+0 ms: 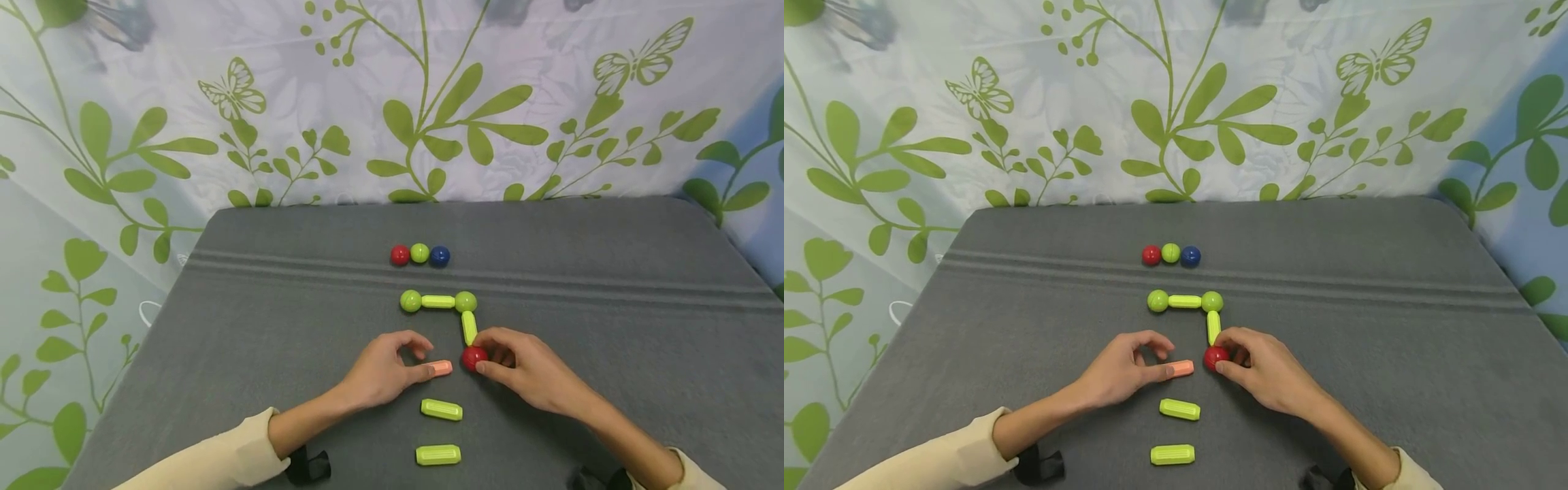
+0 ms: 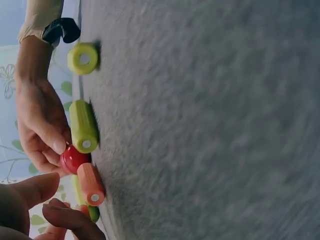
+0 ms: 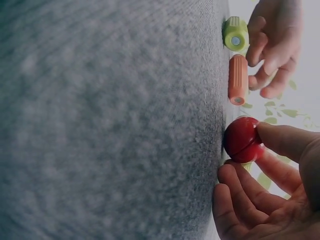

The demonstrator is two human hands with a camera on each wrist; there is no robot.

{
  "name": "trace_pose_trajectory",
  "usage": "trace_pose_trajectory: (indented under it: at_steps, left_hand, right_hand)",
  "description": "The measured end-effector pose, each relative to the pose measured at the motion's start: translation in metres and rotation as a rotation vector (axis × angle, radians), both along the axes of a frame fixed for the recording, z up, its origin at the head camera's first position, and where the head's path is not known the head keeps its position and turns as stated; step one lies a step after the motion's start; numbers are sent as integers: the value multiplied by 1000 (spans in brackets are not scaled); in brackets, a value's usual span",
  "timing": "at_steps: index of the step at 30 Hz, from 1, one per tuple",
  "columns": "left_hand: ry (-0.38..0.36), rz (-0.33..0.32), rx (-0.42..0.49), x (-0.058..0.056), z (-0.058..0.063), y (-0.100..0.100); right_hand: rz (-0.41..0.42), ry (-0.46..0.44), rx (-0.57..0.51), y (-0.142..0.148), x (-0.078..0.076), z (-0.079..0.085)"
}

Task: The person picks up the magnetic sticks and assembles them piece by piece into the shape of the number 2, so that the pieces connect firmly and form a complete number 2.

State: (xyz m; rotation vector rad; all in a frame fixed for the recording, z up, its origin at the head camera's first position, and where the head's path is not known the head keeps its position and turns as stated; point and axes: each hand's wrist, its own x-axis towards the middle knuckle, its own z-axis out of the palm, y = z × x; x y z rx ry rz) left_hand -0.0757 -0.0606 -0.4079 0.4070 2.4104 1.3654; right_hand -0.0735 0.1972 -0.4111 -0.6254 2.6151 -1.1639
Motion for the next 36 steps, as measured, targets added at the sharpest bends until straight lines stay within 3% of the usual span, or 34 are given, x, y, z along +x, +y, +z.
trace_pose_trajectory:
  at_steps: [23,36]
  left_hand:
    - [72,-68,-49,1,-13,-2]
    - [30,-94,2,-1,-12,-3]
  right_hand:
    - [-18,-29,19,-1,0,2]
    - [-24,-35,15,-2,2,3]
